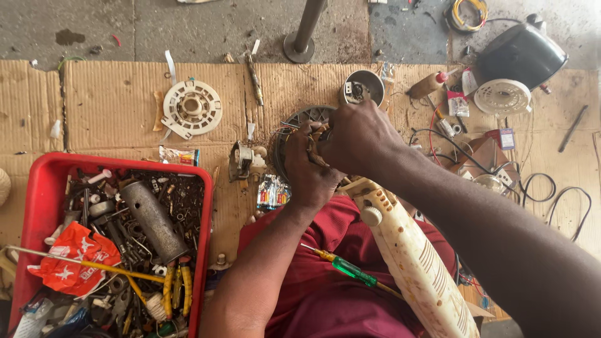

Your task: The person is repairing an electrical motor component, likely a fan motor. They use pliers to strip and adjust wires on a copper coil, then insert and secure the coil into a metal housing. The person also handles a white plastic fan housing and various small tools on a cluttered workbench.

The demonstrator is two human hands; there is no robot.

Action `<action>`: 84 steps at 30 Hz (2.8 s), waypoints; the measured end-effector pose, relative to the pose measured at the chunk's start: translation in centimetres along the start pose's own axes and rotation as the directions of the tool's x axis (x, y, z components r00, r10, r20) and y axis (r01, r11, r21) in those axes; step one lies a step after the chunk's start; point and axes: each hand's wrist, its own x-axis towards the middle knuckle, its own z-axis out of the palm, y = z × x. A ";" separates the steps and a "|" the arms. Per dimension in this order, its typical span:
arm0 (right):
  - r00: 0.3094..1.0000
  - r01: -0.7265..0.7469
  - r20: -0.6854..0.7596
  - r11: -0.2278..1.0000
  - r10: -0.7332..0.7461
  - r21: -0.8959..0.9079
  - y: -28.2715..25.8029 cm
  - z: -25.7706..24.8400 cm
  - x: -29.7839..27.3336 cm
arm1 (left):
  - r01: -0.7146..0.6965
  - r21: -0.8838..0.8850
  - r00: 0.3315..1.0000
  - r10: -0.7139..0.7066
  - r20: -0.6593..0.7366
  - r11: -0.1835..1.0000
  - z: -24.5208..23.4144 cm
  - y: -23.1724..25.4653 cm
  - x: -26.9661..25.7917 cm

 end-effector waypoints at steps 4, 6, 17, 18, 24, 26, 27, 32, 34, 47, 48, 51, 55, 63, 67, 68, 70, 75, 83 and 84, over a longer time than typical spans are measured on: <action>1.000 0.011 0.008 0.999 -0.011 -0.031 -0.2 0.4 0.4 | 0.012 0.022 1.000 -0.012 -0.011 1.000 0.0 0.2 0.3; 0.993 0.108 -0.042 0.994 -0.109 -0.024 0.3 0.6 0.2 | 0.004 0.035 1.000 -0.003 -0.024 0.999 0.2 0.2 0.3; 0.990 -0.116 0.081 0.993 0.113 0.033 0.0 1.3 1.3 | 0.038 0.024 0.999 -0.038 0.008 0.999 0.5 -0.4 -0.1; 0.990 -0.120 0.085 0.991 0.115 0.054 0.1 1.4 1.4 | 0.047 0.004 0.999 -0.047 0.017 0.999 0.6 -0.4 -0.1; 0.450 0.722 -0.491 0.627 -0.746 -0.291 2.5 1.5 0.9 | -0.066 0.058 0.997 0.068 -0.030 0.996 0.5 -0.4 0.1; 0.827 0.487 -0.239 0.861 -0.509 -0.146 2.3 1.1 0.5 | -0.017 0.011 1.000 0.017 -0.005 1.000 0.3 -0.3 -0.1; 0.938 0.327 -0.086 0.938 -0.337 -0.115 2.0 0.7 0.3 | 0.006 -0.011 1.000 -0.006 0.007 1.000 0.2 -0.2 -0.1; 0.973 -0.181 0.141 0.983 0.182 -0.016 0.0 0.2 1.2 | 0.048 -0.017 0.998 -0.047 0.038 0.999 0.1 0.2 0.1; 0.987 -0.095 0.122 0.995 0.100 -0.044 0.3 0.9 1.4 | 0.017 0.018 0.999 -0.018 0.047 1.000 0.0 0.4 -0.1; 0.967 -0.171 0.185 0.985 0.173 -0.026 -0.7 -0.7 0.8 | 0.082 -0.012 0.996 -0.082 0.033 0.997 0.2 0.6 0.3; 0.967 -0.147 0.203 0.988 0.154 -0.049 -0.7 -0.7 0.7 | 0.114 -0.020 0.993 -0.113 0.033 0.993 0.1 0.6 0.4; 0.986 0.075 0.157 0.991 -0.057 -0.112 0.3 -0.5 0.1 | -0.011 0.043 1.000 0.010 0.014 0.999 0.0 0.6 0.2; 0.964 0.260 -0.036 0.960 -0.265 -0.101 1.4 0.3 -0.1 | 0.029 0.016 0.999 -0.029 0.021 0.999 -0.1 0.8 0.3; 0.999 -0.050 0.000 0.996 0.051 -0.067 0.5 1.8 2.3 | -0.005 -0.004 1.000 0.005 -0.001 1.000 0.2 0.5 0.4; 0.993 0.020 0.114 0.994 -0.008 -0.107 0.4 2.1 1.3 | 0.010 0.067 1.000 -0.008 -0.029 0.998 0.5 0.0 0.1; 0.995 0.046 0.099 0.986 -0.030 -0.160 0.4 2.4 1.2 | 0.030 0.108 0.999 -0.027 -0.021 0.994 0.6 -0.3 -0.1; 0.996 0.063 0.080 0.979 -0.048 -0.196 0.1 2.5 1.0 | 0.037 0.140 0.999 -0.034 -0.019 0.990 0.8 -0.7 0.0; 0.994 -0.044 0.101 0.999 0.042 0.024 -0.8 1.1 0.1 | -0.081 0.064 0.996 0.083 -0.029 0.995 0.4 -0.6 -0.1; 0.993 0.117 0.003 0.992 -0.117 -0.043 -0.1 0.5 0.1 | -0.014 0.008 1.000 0.014 -0.009 1.000 0.2 -0.3 0.0; 0.987 0.156 -0.028 0.987 -0.157 -0.049 0.0 0.6 0.0 | -0.011 -0.011 1.000 0.011 -0.005 1.000 0.0 -0.2 -0.1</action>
